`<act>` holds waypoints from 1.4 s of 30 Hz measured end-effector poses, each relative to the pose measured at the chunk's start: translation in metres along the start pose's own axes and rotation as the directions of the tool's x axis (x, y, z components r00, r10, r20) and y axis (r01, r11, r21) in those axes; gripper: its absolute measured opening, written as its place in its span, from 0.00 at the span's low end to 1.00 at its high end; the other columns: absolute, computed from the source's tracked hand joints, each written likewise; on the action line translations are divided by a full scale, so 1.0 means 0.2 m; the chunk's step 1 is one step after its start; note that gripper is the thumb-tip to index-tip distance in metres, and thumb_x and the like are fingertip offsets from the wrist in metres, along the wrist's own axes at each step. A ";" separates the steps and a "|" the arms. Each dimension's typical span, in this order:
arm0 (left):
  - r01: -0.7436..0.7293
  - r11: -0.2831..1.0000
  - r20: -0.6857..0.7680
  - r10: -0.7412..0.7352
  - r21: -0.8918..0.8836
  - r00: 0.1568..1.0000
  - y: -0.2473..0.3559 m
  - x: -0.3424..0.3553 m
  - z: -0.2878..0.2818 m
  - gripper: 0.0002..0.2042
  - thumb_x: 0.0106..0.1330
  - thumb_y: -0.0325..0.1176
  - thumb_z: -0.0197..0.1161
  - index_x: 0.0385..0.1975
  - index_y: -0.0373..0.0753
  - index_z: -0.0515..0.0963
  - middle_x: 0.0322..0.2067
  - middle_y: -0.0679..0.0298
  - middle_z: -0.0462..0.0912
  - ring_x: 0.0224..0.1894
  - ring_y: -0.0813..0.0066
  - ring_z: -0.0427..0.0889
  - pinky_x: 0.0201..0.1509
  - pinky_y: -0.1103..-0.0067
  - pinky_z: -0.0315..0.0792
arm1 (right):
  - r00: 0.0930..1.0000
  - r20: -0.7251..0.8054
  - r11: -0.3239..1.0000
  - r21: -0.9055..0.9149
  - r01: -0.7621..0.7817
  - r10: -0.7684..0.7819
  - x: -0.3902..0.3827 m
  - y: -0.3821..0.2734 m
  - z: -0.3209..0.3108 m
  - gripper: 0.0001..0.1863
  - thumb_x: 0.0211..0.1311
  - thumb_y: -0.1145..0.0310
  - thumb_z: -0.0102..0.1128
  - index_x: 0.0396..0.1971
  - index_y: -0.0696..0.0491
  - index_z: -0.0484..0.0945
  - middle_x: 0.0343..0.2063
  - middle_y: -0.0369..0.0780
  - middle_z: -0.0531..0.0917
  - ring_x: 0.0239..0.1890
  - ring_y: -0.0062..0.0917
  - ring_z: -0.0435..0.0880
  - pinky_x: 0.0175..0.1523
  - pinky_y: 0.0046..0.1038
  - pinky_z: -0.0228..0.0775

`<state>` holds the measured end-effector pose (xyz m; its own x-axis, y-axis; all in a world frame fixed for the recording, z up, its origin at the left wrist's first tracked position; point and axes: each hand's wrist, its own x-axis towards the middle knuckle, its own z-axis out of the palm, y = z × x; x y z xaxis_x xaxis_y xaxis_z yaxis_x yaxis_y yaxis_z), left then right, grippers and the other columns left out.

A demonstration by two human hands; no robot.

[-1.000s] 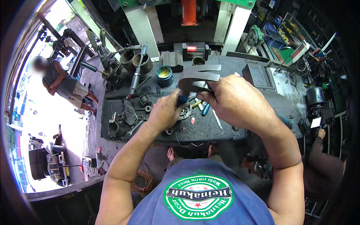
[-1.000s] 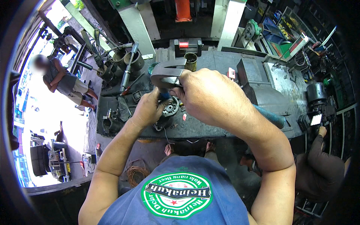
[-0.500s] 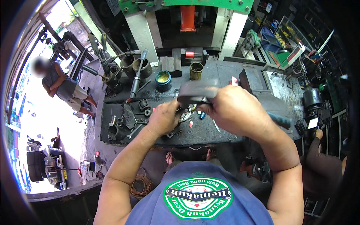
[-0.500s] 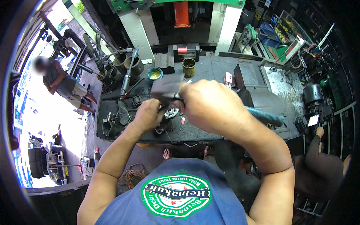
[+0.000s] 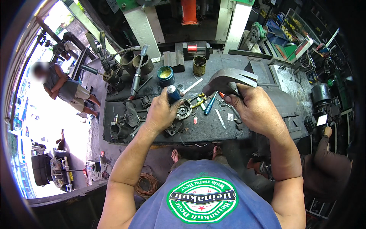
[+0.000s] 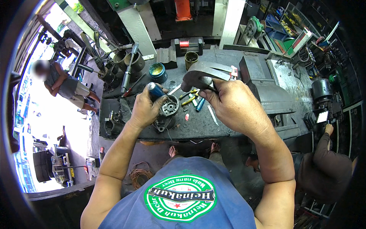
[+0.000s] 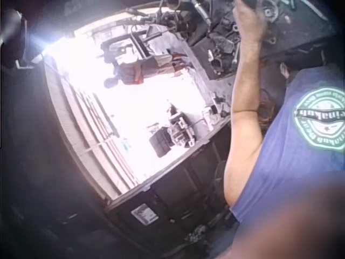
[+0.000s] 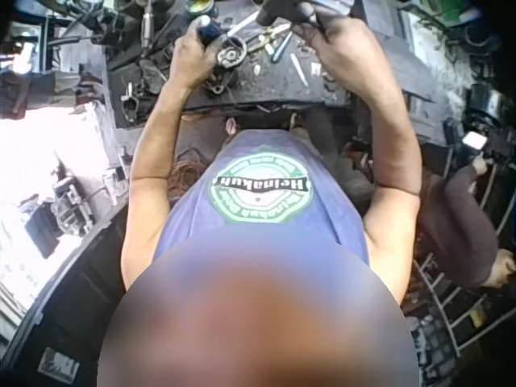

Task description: The person works on mechanical parts at a workbench, using a hammer to tap a cylindrical component and a file to smooth a cylindrical shaft. They handle various tools and parts, including a screwdriver and a metal ring, while another person works nearby.

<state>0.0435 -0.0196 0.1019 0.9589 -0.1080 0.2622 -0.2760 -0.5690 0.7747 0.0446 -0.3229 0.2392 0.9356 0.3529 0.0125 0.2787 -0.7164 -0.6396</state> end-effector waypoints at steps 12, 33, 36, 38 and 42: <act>-0.081 0.995 0.035 0.079 0.062 0.996 -0.01 -0.01 0.02 0.16 0.75 0.26 0.73 0.57 0.35 0.77 0.49 0.52 0.95 0.53 0.48 0.95 0.57 0.63 0.86 | 0.999 -0.013 0.999 -0.028 0.032 -0.032 0.01 0.00 0.01 0.15 0.81 0.62 0.69 0.54 0.58 0.89 0.29 0.49 0.86 0.29 0.37 0.78 0.42 0.41 0.77; -0.127 0.958 0.112 0.101 0.256 0.989 -0.09 0.00 0.07 0.26 0.75 0.40 0.73 0.66 0.37 0.72 0.42 0.40 0.90 0.46 0.31 0.89 0.50 0.46 0.81 | 0.889 -0.363 0.908 0.202 0.367 -0.279 0.15 -0.43 -0.13 0.10 0.76 0.75 0.71 0.52 0.57 0.86 0.38 0.45 0.90 0.35 0.34 0.87 0.45 0.37 0.79; -0.151 0.942 0.117 0.121 0.298 0.986 -0.08 0.00 0.08 0.24 0.74 0.37 0.74 0.65 0.37 0.74 0.43 0.42 0.90 0.46 0.33 0.89 0.50 0.49 0.82 | 0.889 -0.102 0.893 -0.121 0.434 -0.446 0.17 -0.43 -0.05 0.11 0.76 0.66 0.71 0.49 0.57 0.87 0.35 0.49 0.91 0.36 0.45 0.91 0.45 0.44 0.83; -0.207 0.906 0.133 0.169 0.370 0.977 -0.06 -0.01 0.07 0.20 0.72 0.30 0.75 0.60 0.37 0.79 0.45 0.45 0.92 0.47 0.37 0.90 0.51 0.54 0.82 | 0.976 0.173 0.939 -0.293 0.181 -0.134 0.14 -0.37 0.00 0.13 0.75 0.63 0.72 0.50 0.55 0.88 0.37 0.52 0.92 0.42 0.52 0.92 0.48 0.49 0.84; -0.049 0.957 0.087 0.025 0.285 0.996 -0.03 -0.01 0.07 0.21 0.77 0.38 0.73 0.64 0.39 0.76 0.44 0.44 0.92 0.47 0.37 0.92 0.53 0.52 0.84 | 0.986 0.075 0.988 0.055 0.147 -0.151 0.03 -0.14 0.01 0.12 0.79 0.70 0.70 0.55 0.58 0.87 0.37 0.41 0.90 0.41 0.32 0.88 0.51 0.35 0.80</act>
<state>0.0441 -0.0274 0.0876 0.9538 -0.1927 0.2304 -0.2924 -0.7715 0.5650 0.0417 -0.2992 0.2550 0.8637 0.5014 0.0509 0.4009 -0.6225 -0.6722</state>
